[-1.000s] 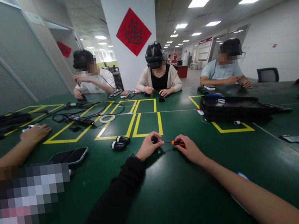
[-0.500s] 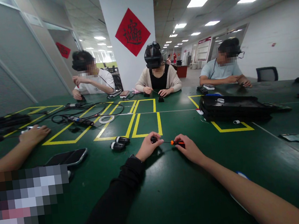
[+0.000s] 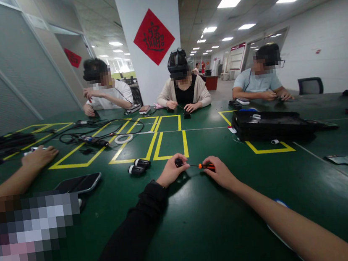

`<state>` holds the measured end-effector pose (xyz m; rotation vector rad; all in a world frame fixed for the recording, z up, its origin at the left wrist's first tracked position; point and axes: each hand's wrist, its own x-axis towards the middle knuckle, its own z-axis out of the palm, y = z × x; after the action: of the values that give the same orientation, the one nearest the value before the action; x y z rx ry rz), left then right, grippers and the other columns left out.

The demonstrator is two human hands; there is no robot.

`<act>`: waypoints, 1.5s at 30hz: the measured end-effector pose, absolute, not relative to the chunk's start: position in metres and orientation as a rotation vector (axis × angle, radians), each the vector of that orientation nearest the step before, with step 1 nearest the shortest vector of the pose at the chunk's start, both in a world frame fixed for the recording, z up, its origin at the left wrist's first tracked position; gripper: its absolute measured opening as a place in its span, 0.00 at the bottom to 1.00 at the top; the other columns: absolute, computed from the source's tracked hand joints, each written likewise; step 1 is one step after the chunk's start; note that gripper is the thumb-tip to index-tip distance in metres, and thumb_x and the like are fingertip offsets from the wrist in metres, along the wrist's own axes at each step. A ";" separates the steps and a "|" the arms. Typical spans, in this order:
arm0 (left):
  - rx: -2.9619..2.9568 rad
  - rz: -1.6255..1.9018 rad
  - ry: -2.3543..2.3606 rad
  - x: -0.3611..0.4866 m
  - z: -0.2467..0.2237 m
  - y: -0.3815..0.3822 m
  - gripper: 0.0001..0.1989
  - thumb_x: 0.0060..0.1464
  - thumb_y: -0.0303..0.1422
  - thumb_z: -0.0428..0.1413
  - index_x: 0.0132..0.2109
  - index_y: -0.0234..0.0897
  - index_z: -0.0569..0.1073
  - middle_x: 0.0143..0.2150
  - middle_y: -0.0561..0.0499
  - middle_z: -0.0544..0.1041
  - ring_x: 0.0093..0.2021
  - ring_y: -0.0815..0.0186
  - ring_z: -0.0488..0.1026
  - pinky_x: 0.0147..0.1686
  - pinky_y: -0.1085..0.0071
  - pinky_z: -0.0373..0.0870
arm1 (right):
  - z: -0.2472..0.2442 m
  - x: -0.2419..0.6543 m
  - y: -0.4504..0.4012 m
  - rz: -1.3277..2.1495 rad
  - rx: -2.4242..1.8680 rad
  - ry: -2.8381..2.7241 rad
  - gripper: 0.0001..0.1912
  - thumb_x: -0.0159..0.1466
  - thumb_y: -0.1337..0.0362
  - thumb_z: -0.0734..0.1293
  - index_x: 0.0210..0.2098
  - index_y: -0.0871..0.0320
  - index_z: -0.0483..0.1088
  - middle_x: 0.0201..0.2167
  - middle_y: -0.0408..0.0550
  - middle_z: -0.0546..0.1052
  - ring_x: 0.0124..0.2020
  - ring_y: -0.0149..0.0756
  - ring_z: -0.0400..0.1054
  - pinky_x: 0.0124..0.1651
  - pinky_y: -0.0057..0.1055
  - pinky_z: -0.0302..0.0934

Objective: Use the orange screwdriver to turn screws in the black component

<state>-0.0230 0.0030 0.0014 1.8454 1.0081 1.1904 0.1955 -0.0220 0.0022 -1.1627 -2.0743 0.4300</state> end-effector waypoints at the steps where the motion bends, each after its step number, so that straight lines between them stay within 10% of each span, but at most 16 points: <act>1: 1.849 1.186 1.006 -0.023 0.001 0.003 0.11 0.45 0.33 0.58 0.36 0.35 0.67 0.32 0.53 0.69 0.34 0.69 0.68 0.38 0.72 0.63 | 0.003 0.195 -0.023 0.442 -1.163 -2.074 0.08 0.59 0.64 0.63 0.38 0.57 0.66 0.37 0.47 0.70 0.40 0.36 0.61 0.45 0.34 0.57; 45: 1.833 1.183 1.056 -0.021 0.007 -0.002 0.11 0.45 0.34 0.57 0.36 0.35 0.67 0.31 0.54 0.70 0.33 0.68 0.68 0.38 0.70 0.64 | 0.003 0.195 -0.024 0.444 -1.190 -2.066 0.10 0.59 0.62 0.63 0.39 0.57 0.66 0.37 0.48 0.69 0.40 0.37 0.61 0.44 0.35 0.57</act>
<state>-0.0206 -0.0015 0.0067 1.8334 1.0559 1.1830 0.1949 -0.0241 0.0032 -1.1895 -2.0659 0.4441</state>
